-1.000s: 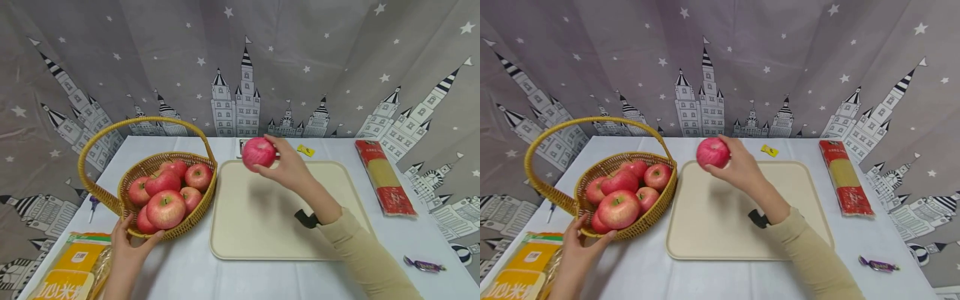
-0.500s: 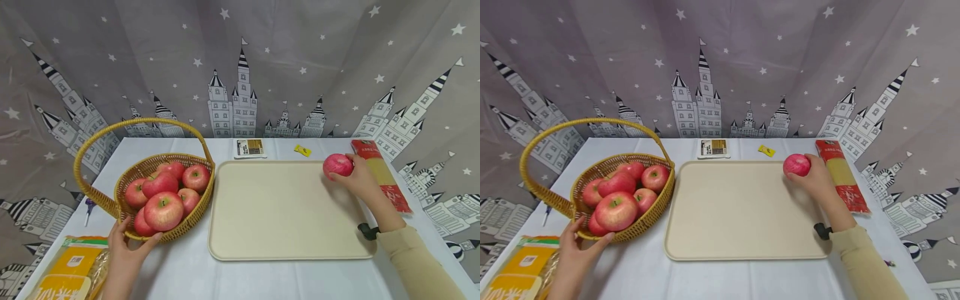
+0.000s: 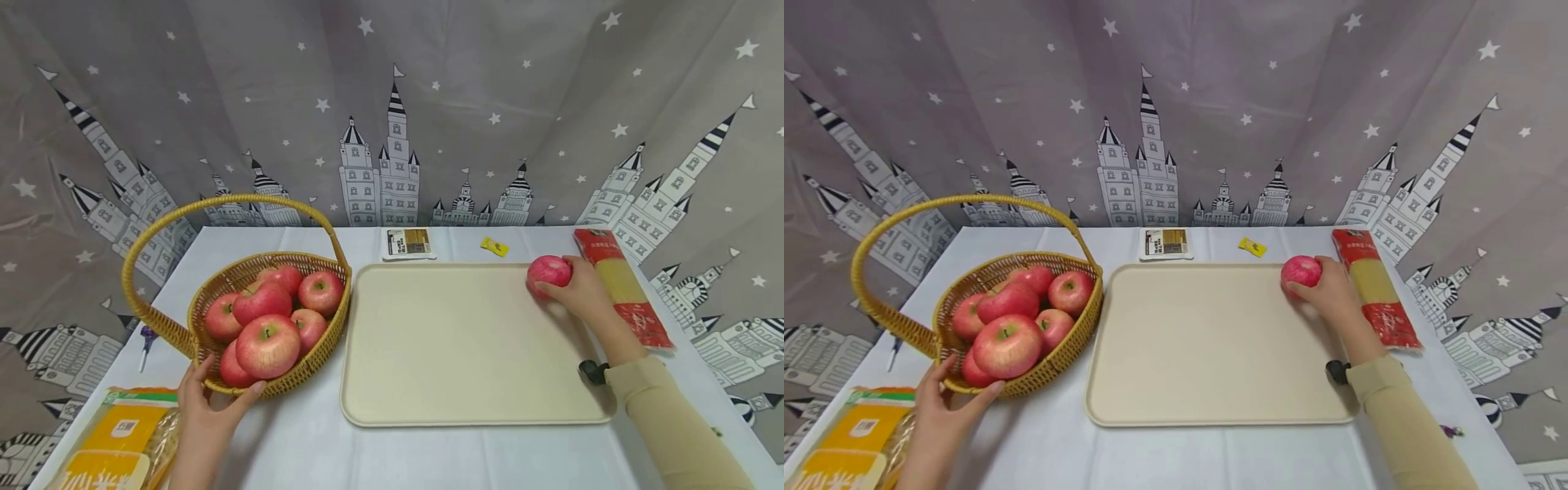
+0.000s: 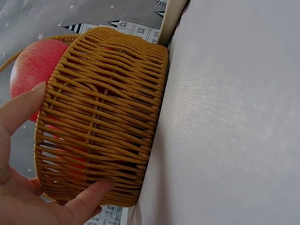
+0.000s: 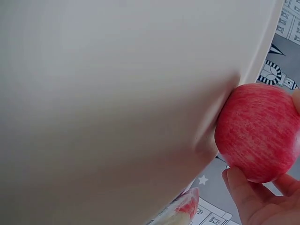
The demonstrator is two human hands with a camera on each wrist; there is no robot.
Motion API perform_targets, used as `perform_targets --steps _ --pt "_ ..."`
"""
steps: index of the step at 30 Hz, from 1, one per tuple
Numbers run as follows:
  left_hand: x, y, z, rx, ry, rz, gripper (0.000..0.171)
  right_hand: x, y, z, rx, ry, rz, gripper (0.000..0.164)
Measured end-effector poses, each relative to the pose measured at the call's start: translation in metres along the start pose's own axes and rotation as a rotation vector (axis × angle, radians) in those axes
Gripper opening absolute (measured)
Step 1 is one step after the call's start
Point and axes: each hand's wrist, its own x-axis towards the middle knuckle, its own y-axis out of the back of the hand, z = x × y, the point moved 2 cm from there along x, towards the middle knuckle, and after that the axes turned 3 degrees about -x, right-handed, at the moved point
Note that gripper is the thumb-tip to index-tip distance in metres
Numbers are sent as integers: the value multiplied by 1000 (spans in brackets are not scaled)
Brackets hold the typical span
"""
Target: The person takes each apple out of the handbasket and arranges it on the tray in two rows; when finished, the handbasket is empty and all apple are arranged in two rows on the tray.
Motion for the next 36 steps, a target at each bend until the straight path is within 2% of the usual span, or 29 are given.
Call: perform_targets --steps 7,11,16,20,29,36 --pt "0 0 1 14 14 -10 99 0 1 -11 -61 28 66 92" --pt "-1 -1 1 6 19 -9 99 -2 1 -37 -49 87 91 90" --pt "0 0 0 6 21 -9 98 -5 -12 -87 63 197 36 85" --pt "1 0 0 5 25 -9 99 -12 -34 -131 118 327 -30 84" --pt "2 0 -1 8 62 -7 101 -54 -95 -235 155 694 -177 80" --pt "2 0 -1 8 36 -5 99 -88 -119 -304 167 846 -339 81"
